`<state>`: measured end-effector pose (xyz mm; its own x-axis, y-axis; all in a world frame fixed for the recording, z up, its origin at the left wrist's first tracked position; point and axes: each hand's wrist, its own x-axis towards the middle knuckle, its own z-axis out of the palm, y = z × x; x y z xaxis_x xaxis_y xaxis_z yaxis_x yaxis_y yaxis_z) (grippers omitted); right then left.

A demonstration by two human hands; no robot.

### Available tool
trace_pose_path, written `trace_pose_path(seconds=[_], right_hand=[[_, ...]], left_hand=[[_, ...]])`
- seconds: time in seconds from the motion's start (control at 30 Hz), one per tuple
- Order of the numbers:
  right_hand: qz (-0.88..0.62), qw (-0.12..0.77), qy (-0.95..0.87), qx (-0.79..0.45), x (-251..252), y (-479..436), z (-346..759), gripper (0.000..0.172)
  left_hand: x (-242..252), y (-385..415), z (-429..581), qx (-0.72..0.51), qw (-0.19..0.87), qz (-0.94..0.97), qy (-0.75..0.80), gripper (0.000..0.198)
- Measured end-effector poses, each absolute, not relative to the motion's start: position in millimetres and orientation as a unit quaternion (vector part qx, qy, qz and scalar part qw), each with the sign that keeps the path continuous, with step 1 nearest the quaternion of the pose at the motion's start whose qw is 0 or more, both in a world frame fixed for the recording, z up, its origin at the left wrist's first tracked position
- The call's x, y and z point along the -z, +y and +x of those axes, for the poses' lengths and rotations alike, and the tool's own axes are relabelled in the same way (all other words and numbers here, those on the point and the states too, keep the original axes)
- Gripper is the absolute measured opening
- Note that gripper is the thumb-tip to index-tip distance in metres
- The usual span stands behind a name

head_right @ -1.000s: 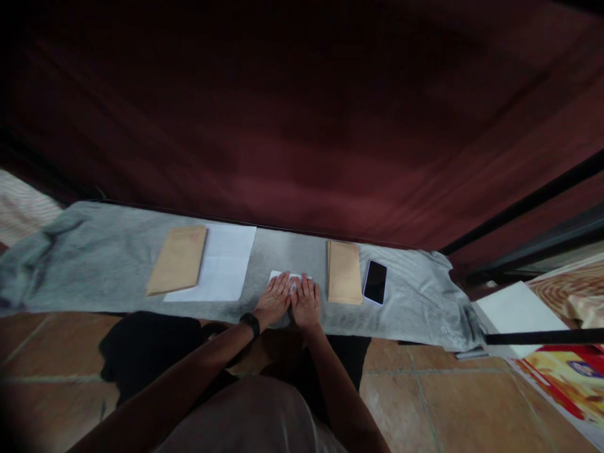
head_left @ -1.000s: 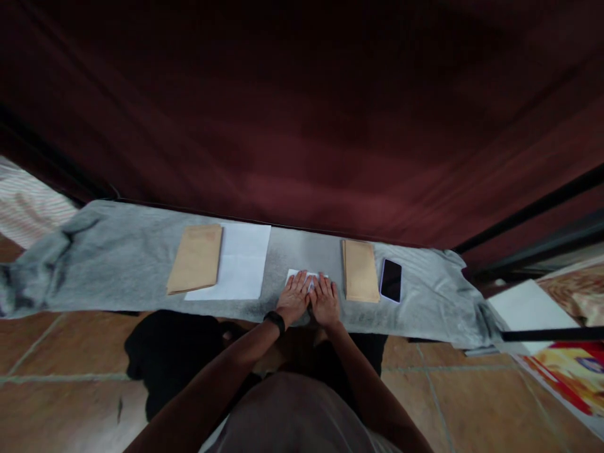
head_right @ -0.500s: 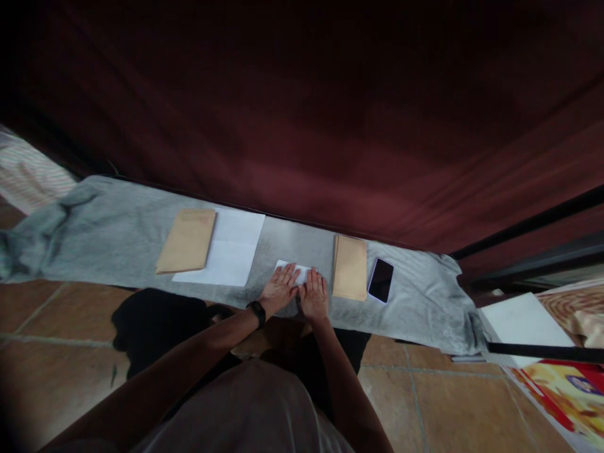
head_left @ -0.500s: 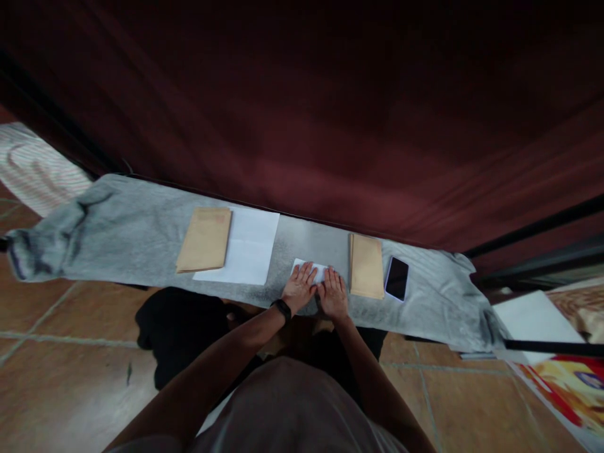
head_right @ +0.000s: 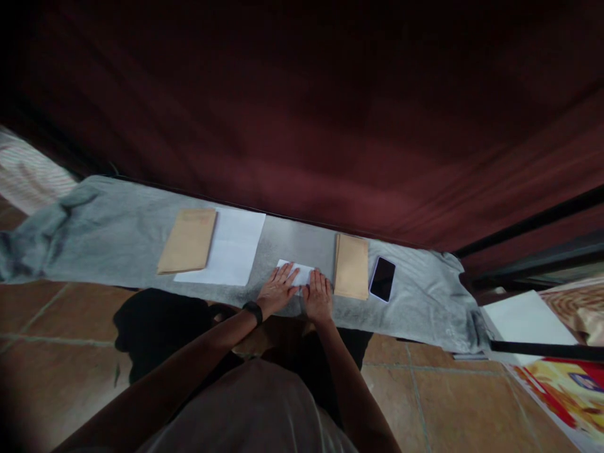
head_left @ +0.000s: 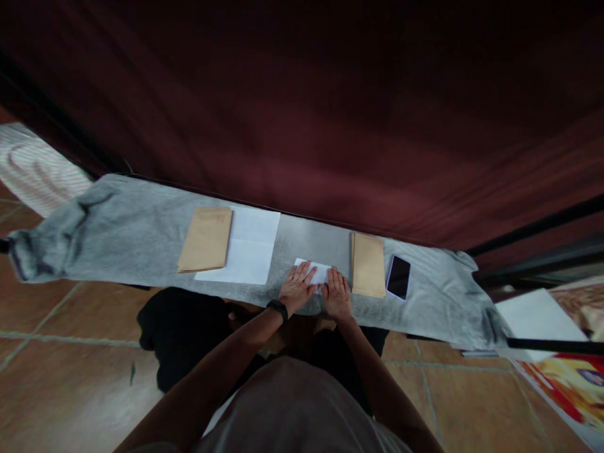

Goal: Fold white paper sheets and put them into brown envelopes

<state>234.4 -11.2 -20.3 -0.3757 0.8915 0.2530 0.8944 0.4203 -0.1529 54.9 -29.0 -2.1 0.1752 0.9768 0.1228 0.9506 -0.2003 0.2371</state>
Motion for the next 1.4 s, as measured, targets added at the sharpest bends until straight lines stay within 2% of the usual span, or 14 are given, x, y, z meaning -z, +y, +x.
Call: trace_pose_path(seconds=[0.33,0.57,0.67,0.87,1.23,1.4], right_hand=[[-0.549,0.139,-0.824,-0.005,15.6,-11.1,233.1,0.057],[-0.578,0.142,-0.803,-0.025,3.3,-12.0,222.6,0.054],[-0.597,0.164,-0.785,-0.026,1.4,-24.0,206.2,0.053],[-0.534,0.229,-0.814,-0.012,11.4,-58.8,205.7,0.055],[-0.532,0.181,-0.827,-0.006,11.5,-63.0,245.2,0.061],[-0.531,0.166,-0.831,-0.012,9.4,-63.6,245.1,0.061]], left_hand=[[1.6,-44.6,46.3,-0.139,0.028,0.721,0.679,0.060],[-1.2,-56.0,56.2,-0.130,0.017,0.800,0.585,0.054],[4.8,-56.8,52.7,-0.121,0.012,0.809,0.574,0.055],[13.1,-54.2,49.5,-0.110,-0.003,0.817,0.567,0.059],[10.8,-72.3,38.9,-0.151,-0.009,0.757,0.635,0.062],[5.5,-64.9,67.9,-0.129,0.023,0.819,0.559,0.057]])
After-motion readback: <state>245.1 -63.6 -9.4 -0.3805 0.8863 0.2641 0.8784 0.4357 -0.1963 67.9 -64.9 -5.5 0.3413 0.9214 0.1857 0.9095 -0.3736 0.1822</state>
